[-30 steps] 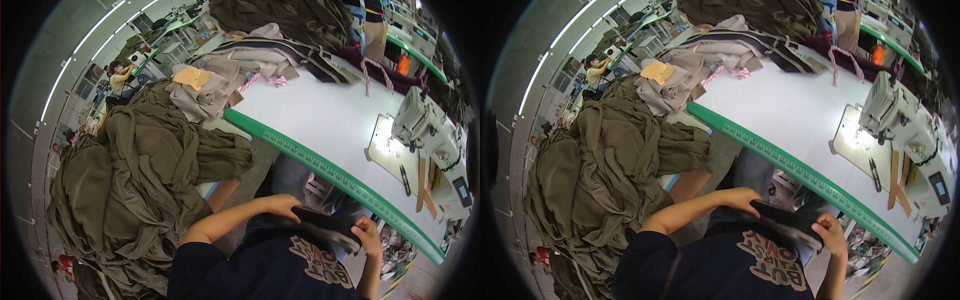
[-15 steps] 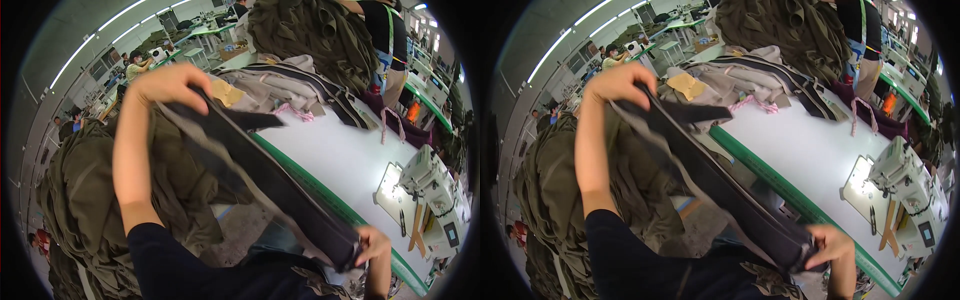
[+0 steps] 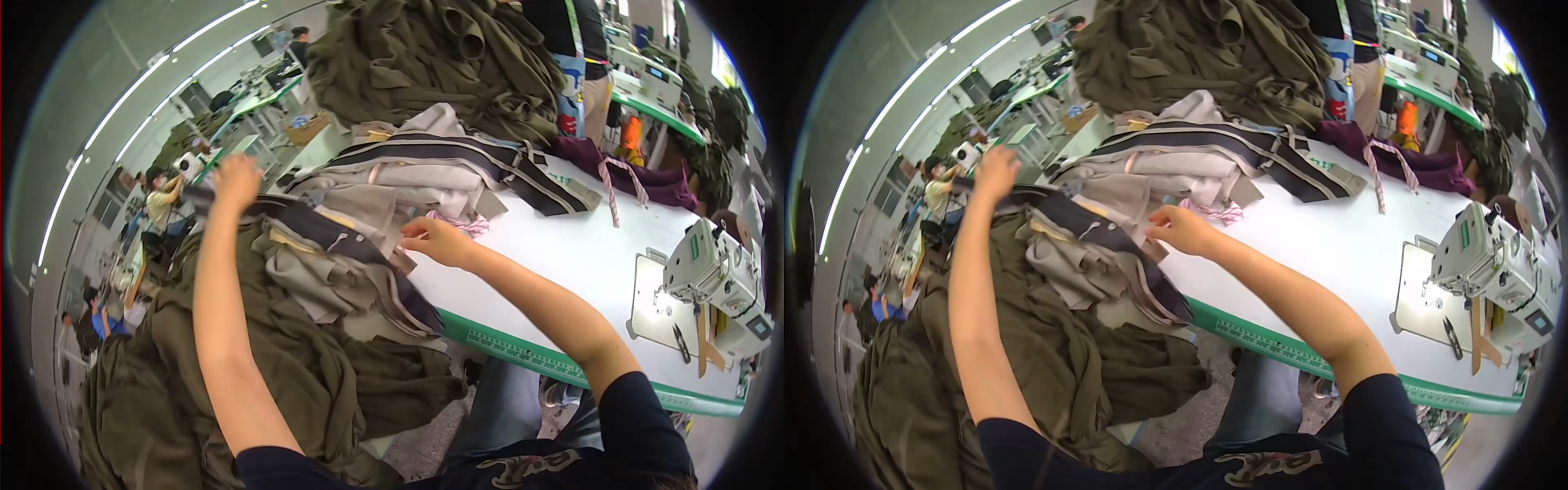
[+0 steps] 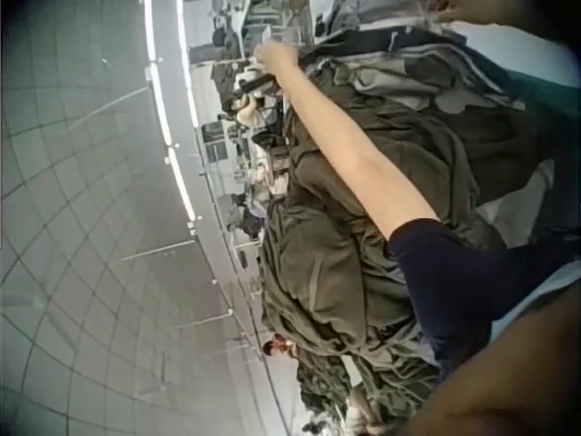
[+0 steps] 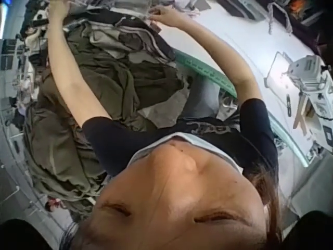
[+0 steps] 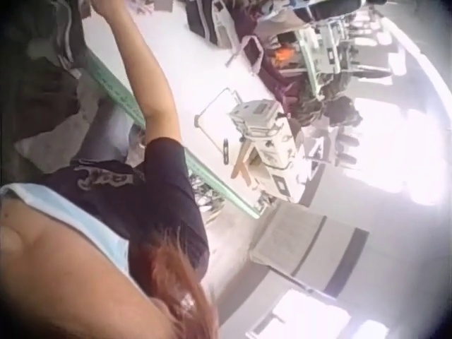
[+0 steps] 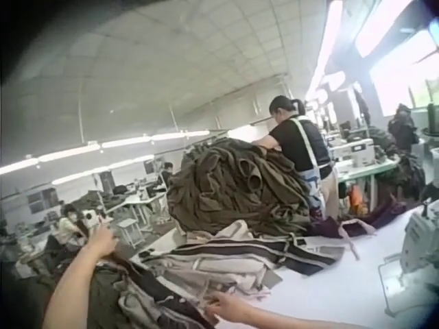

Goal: Sewing a black fabric strap using an industrial sewing machine.

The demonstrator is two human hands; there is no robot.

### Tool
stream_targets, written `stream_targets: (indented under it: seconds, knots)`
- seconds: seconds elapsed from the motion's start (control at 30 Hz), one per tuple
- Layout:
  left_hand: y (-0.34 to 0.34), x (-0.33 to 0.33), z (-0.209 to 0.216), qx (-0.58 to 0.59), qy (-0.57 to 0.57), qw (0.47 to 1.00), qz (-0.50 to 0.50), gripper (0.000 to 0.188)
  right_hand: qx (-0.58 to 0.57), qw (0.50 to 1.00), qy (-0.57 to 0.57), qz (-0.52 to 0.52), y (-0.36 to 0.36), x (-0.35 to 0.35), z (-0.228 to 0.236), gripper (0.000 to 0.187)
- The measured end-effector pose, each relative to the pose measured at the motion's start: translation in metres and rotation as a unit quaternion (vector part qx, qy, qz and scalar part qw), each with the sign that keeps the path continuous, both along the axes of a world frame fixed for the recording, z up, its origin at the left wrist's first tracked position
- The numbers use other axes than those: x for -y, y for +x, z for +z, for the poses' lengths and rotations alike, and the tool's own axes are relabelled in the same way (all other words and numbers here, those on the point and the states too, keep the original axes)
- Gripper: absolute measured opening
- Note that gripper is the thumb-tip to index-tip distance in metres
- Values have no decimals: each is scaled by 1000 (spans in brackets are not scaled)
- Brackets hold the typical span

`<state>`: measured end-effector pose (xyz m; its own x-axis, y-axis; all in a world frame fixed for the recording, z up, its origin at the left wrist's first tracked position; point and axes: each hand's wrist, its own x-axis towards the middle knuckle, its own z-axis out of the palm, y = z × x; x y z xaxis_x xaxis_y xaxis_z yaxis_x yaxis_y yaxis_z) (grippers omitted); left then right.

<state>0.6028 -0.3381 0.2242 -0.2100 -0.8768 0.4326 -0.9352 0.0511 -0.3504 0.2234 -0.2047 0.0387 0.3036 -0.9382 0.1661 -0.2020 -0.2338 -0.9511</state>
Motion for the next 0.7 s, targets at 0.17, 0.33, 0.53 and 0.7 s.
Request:
stream_targets:
  seconds: [0.17, 0.33, 0.53, 0.7]
  knots:
    - [-42, -3, -139, -65, 81, 984, -144, 48, -196, 963, -107, -152, -119, 21, -30, 21]
    - [-50, -1, -174, -75, 70, 981, -164, 45, -338, 840, -180, -385, -213, 53, -48, 14]
    - [-79, -11, -157, -231, 42, 943, -234, 32, -388, 850, -60, -351, -227, 46, -50, 22]
    - [-176, -45, -136, -264, 115, 889, -355, 28, -382, 742, -246, -493, -235, 36, -51, 24]
